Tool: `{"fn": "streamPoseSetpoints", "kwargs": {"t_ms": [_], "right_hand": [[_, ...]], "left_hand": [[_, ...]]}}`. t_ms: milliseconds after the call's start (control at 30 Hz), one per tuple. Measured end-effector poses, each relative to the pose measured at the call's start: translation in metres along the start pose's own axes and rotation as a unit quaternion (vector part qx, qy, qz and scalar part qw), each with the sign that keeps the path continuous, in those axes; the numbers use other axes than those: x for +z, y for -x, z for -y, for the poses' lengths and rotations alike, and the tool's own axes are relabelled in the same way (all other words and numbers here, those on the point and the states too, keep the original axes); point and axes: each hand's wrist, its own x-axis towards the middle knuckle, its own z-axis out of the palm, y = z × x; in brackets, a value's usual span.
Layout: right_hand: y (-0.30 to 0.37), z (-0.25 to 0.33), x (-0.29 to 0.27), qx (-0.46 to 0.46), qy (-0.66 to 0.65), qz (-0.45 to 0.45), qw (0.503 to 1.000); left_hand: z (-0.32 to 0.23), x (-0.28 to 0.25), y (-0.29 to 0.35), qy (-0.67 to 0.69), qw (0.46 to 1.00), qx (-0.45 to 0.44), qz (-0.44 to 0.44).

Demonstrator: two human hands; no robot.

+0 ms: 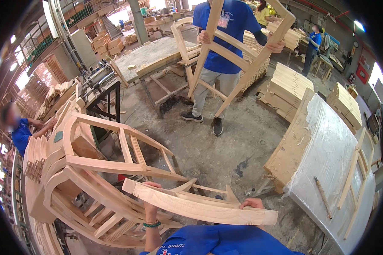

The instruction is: The person sands wooden chair frames with a sanding block in a workshop. They repeatedly pick up frames, sand various edges and surfaces, and place the frames back into a stack.

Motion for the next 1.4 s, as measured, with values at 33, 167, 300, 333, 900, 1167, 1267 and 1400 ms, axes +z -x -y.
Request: {"fn": "streamPoseSetpoints", "kwargs": {"t_ms": [33, 167, 300, 333, 900, 1167, 1267, 1400], "right_hand": [[0.0, 0.0, -0.001, 0.007, -0.014, 0.0, 1.0], [-0.001, 0.004, 0.0, 0.032, -0.026, 0.0, 0.999], [-0.002, -0.004, -0.003, -0.024, -0.01, 0.027, 0.999], [-0.002, -0.004, 0.001, -0.042, -0.011, 0.033, 0.999], [-0.048, -0.015, -0.027, -0.124, 0.206, -0.174, 0.955], [-0.102, -0.001, -0.036, 0.054, 0.317, -0.273, 0.907], [-0.061, -0.046, -0.011, 0.234, 0.103, -0.265, 0.93], [-0.015, -0.102, 0.03, 0.42, -0.228, -0.125, 0.87]], "left_hand": [[-0.001, -0.001, -0.001, -0.023, 1.0, 0.005, 0.002], [-0.004, 0.001, 0.001, -0.031, 0.999, 0.011, -0.004], [0.004, -0.003, 0.002, 0.055, 0.997, -0.059, -0.014], [0.005, -0.008, 0.004, -0.05, 0.999, -0.008, -0.008], [-0.005, 0.013, -0.005, -0.104, 0.992, -0.069, 0.012], [-0.039, 0.069, 0.017, 0.109, 0.962, -0.097, 0.231], [-0.05, 0.086, 0.033, 0.134, 0.95, -0.115, 0.256], [-0.055, 0.094, 0.046, 0.132, 0.934, -0.127, 0.307]]}}
